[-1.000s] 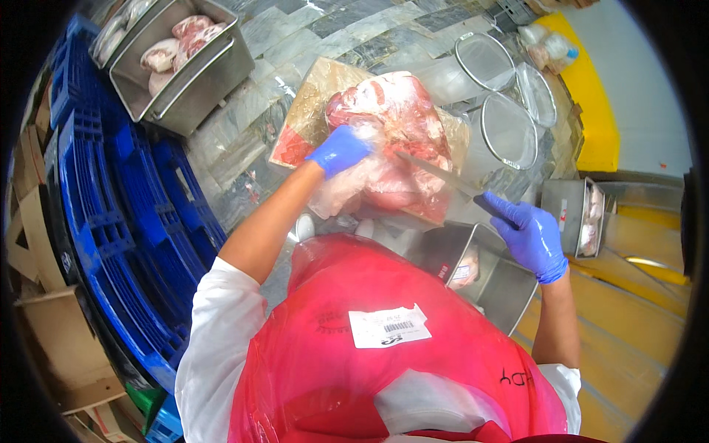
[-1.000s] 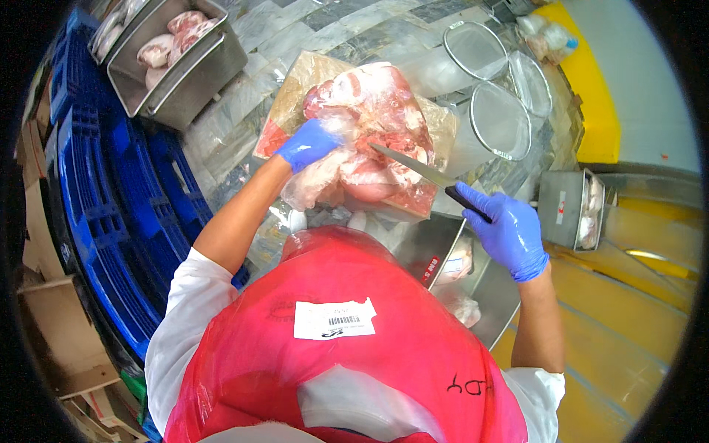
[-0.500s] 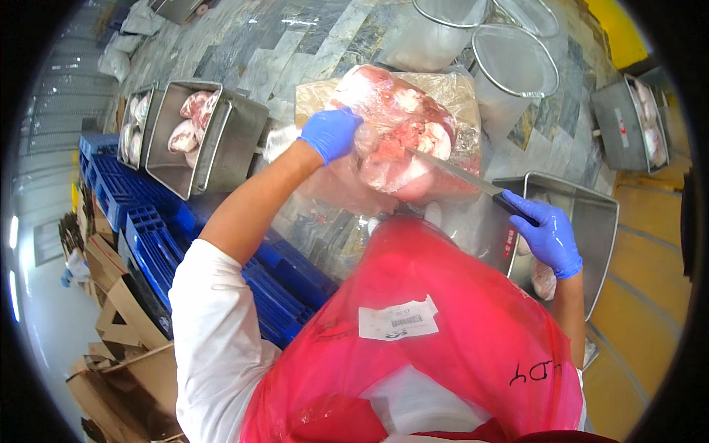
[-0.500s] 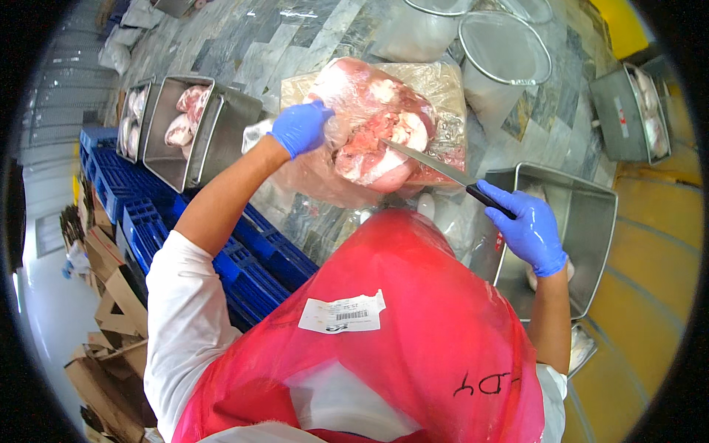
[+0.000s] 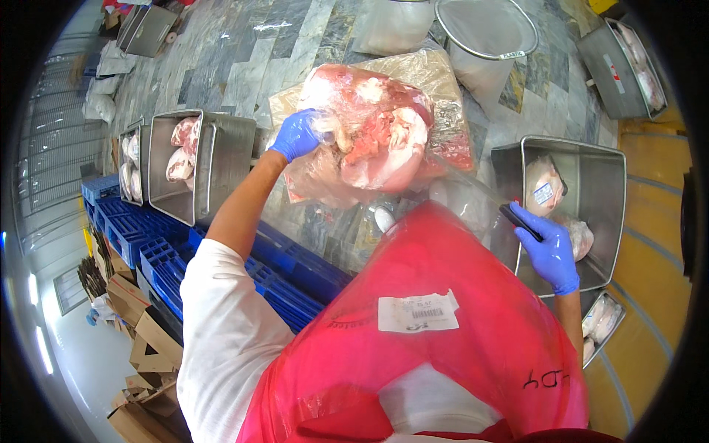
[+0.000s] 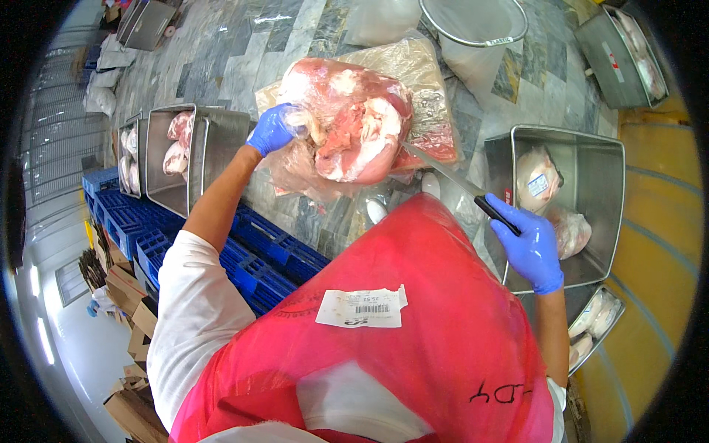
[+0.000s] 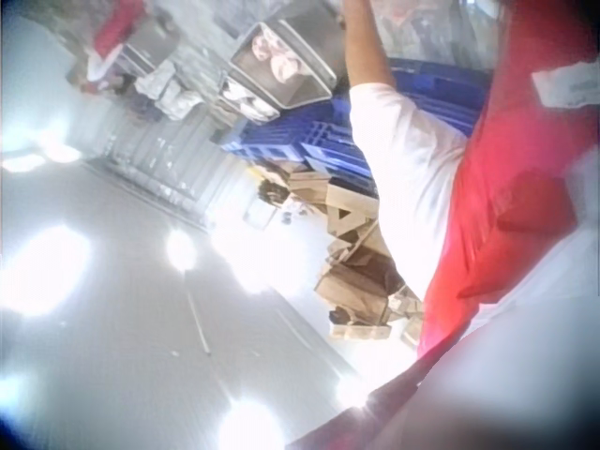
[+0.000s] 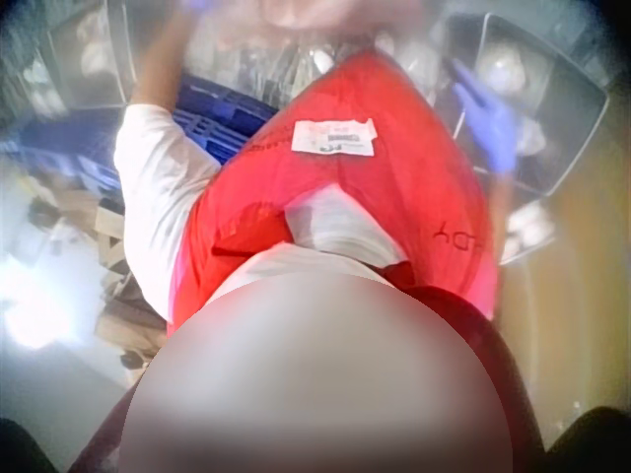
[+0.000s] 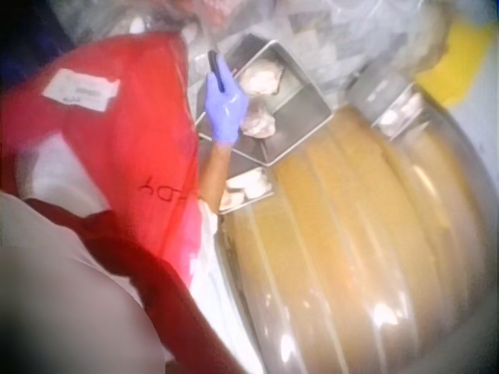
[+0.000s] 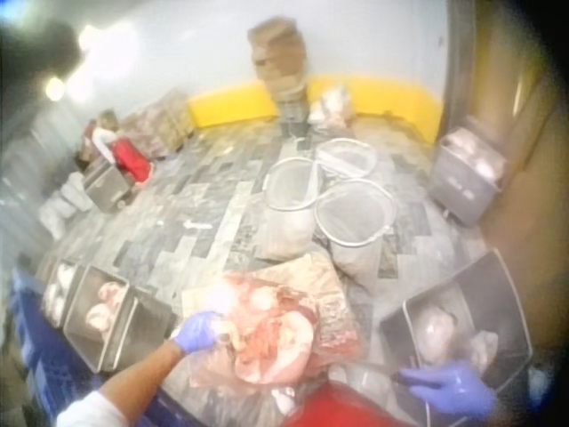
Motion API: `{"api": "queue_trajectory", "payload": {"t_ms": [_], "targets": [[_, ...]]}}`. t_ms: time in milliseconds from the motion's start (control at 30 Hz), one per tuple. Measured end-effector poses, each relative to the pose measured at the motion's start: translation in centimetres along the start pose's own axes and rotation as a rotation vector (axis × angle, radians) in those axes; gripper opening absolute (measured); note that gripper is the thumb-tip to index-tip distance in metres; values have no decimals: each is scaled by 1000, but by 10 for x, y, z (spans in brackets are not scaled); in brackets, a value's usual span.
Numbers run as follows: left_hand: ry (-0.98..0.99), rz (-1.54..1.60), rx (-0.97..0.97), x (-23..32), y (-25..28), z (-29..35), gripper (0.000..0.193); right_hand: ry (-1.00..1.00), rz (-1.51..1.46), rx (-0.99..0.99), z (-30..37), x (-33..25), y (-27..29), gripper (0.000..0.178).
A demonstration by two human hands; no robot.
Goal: The person is cutting and trimming a large piece of raw meat on a cutting board. They use a knife to remove fat and separate portions, placing the trimmed pieces into metal trays.
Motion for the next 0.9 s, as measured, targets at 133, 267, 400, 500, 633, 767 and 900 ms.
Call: {"api": "queue_trajectory", "payload": {"t_ms": [133,267,400,500,633,767,900], "targets": [[133,-105,79,7,-21,14,41,10,-67,67,-14,4,-10,42],[446,-43,312,32,-46,16,42,8,32,147,-49,-23,-12,40],[434,-250,-54,41,-62,6,40,205,171,328,-99,-37,-39,41],[629,47,181,62,-45,8,30,206,122,358,-88,-48,-46,43],[391,-244,278,91,17,3,35,251,13,182,-58,-36,-39,42],[436,-304,176,50,16,-2,33,135,18,19,-34,-17,-41,45],[459,-223,132,37,7,-8,35,170,26,-7,-38,-6,-38,46]]}}
Point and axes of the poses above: each hand's wrist, its own z-axis away from the middle knuckle, its own y-axis out of the back of the hand, x = y × z, the point moved 2 cm from there along -z, towards the middle knuckle, and after that the axes turned 12 degrees about -y, right-handed, at the moved point
